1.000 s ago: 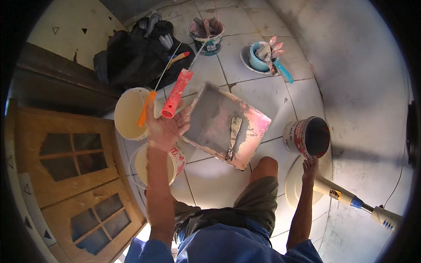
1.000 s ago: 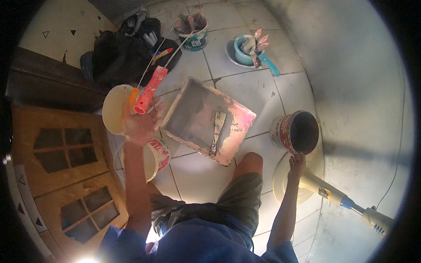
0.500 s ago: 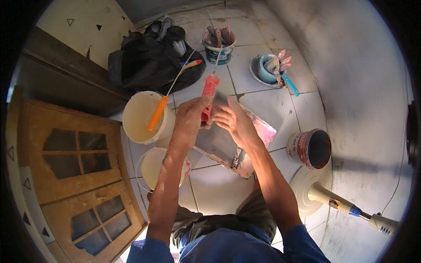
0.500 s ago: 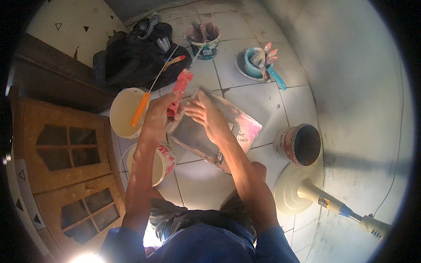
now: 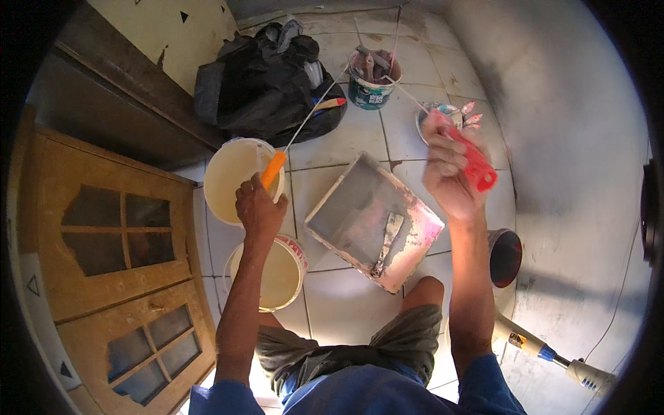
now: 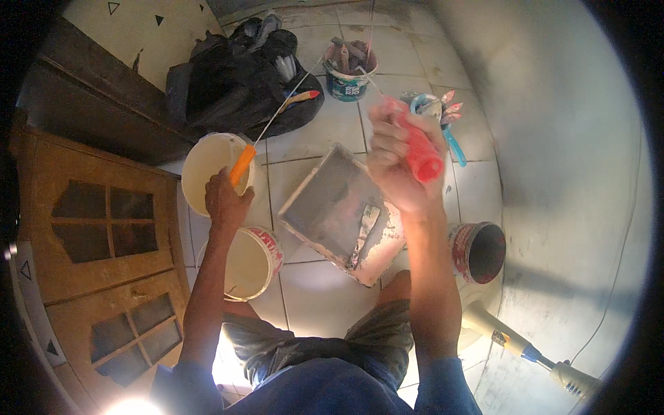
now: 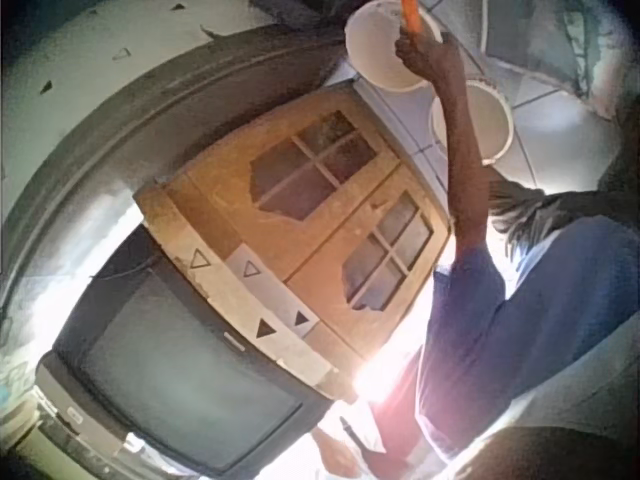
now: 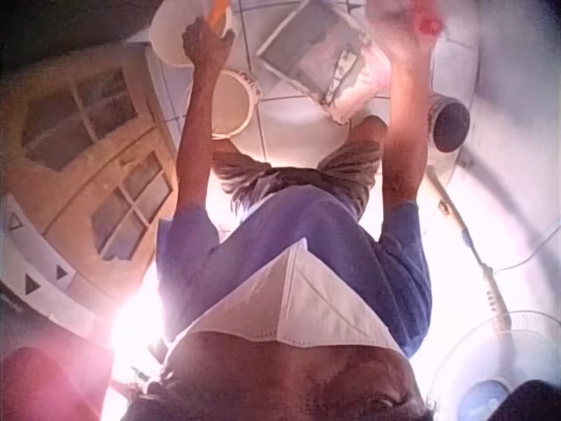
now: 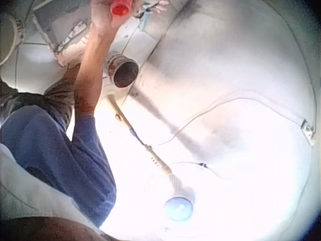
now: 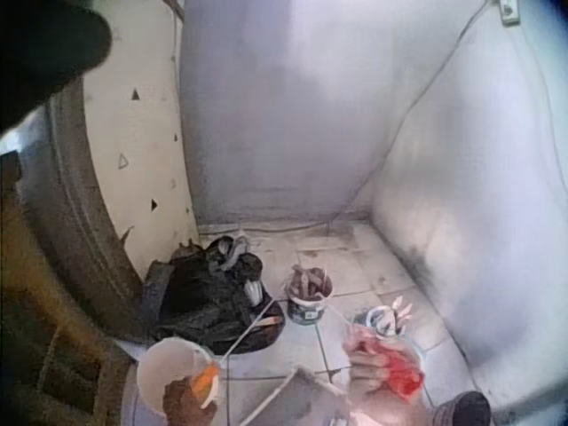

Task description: The person pours paint from a bucket into a tray, spreads it with a spatula, and handles a paint roller and brushes.

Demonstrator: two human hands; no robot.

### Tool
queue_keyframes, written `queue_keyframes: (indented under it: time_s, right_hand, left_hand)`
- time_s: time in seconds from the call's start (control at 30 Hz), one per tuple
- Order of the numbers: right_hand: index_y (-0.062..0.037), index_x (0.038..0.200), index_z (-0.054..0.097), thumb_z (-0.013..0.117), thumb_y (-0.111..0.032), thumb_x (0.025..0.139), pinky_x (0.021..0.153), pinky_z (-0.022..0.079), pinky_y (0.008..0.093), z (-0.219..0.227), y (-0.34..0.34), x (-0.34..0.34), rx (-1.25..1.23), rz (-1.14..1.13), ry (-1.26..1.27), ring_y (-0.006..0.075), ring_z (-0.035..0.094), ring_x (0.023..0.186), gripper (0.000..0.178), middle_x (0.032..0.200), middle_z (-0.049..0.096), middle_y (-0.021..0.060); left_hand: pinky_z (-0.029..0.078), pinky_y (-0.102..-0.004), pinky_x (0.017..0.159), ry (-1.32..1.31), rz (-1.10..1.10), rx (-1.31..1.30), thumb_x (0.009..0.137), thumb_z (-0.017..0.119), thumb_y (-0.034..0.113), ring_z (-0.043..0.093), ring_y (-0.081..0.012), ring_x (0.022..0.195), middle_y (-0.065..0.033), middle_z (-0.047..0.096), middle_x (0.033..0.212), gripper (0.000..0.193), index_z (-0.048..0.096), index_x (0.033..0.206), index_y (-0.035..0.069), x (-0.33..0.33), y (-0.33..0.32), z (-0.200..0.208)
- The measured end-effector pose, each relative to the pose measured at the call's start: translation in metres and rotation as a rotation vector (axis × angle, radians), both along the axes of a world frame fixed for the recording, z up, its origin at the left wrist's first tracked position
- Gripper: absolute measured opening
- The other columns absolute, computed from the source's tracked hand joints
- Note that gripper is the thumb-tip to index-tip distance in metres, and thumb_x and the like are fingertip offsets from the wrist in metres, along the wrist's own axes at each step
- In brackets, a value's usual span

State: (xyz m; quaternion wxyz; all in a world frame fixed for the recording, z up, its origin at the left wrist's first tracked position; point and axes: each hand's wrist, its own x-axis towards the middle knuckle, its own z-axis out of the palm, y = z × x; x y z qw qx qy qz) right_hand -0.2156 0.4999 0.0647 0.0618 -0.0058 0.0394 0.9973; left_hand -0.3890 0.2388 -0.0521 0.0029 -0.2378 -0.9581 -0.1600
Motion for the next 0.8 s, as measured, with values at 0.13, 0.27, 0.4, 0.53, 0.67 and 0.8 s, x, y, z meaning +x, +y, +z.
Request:
queue_keyframes:
  time_s: [0.13, 0.27, 0.4, 0.53, 0.67, 0.8]
  right_hand:
    - [0.0024, 0.132, 0.040, 0.050, -0.017, 0.088, 0.055, 0.043, 0.0272, -0.017, -0.007, 0.027, 0.041, 0.026, 0.106, 0.0126, 0.050, 0.056, 0.050, 0.069, 0.051, 0.0044]
    - [0.0100, 0.127, 0.039, 0.050, -0.016, 0.086, 0.056, 0.049, 0.0295, -0.058, -0.013, 0.061, 0.036, -0.020, 0.107, 0.0169, 0.054, 0.055, 0.050, 0.065, 0.050, 0.0067]
    - [0.0094, 0.126, 0.042, 0.049, -0.017, 0.086, 0.055, 0.048, 0.0286, -0.076, -0.025, 0.081, 0.026, -0.064, 0.037, 0.0166, 0.054, 0.054, 0.048, 0.063, 0.050, 0.0063]
    - [0.0075, 0.122, 0.045, 0.047, -0.020, 0.089, 0.055, 0.046, 0.0280, -0.070, -0.026, 0.084, 0.122, 0.023, -0.144, 0.0148, 0.052, 0.053, 0.043, 0.062, 0.048, 0.0043]
    - [0.0056, 0.120, 0.049, 0.048, -0.025, 0.091, 0.056, 0.045, 0.0267, -0.057, -0.010, 0.076, 0.138, 0.052, -0.055, 0.0121, 0.050, 0.053, 0.043, 0.064, 0.049, 0.0024]
    - [0.0037, 0.121, 0.048, 0.052, -0.028, 0.092, 0.053, 0.045, 0.0263, -0.037, -0.011, 0.062, 0.123, 0.093, -0.294, 0.0128, 0.051, 0.056, 0.043, 0.068, 0.051, 0.0032]
  left_hand:
    - [0.045, -0.0456, 0.086, -0.034, 0.007, -0.118, 0.072, 0.075, 0.019, 0.056, -0.0330, 0.100, -0.0158, 0.057, 0.105, 0.055, 0.053, 0.119, 0.003, -0.014, -0.019, -0.013]
    - [0.047, -0.0450, 0.082, -0.029, -0.002, -0.106, 0.074, 0.073, 0.016, 0.058, -0.0331, 0.095, -0.0154, 0.058, 0.100, 0.046, 0.055, 0.115, 0.003, -0.027, -0.028, -0.024]
    - [0.048, -0.0460, 0.079, -0.055, -0.088, -0.033, 0.076, 0.070, 0.017, 0.059, -0.0358, 0.092, -0.0182, 0.059, 0.096, 0.038, 0.055, 0.108, 0.001, -0.036, -0.033, -0.024]
    - [0.048, -0.0498, 0.076, -0.191, -0.080, 0.060, 0.081, 0.065, 0.020, 0.062, -0.0398, 0.083, -0.0213, 0.062, 0.087, 0.028, 0.053, 0.098, 0.002, -0.030, -0.029, -0.015]
    - [0.047, -0.0508, 0.074, -0.190, -0.186, 0.128, 0.084, 0.062, 0.022, 0.062, -0.0417, 0.079, -0.0219, 0.064, 0.083, 0.026, 0.050, 0.096, 0.002, -0.022, -0.015, 0.009]
    - [0.047, -0.0495, 0.075, -0.124, -0.273, 0.076, 0.086, 0.059, 0.020, 0.061, -0.0412, 0.083, -0.0217, 0.063, 0.086, 0.028, 0.050, 0.104, 0.001, -0.013, -0.008, 0.026]
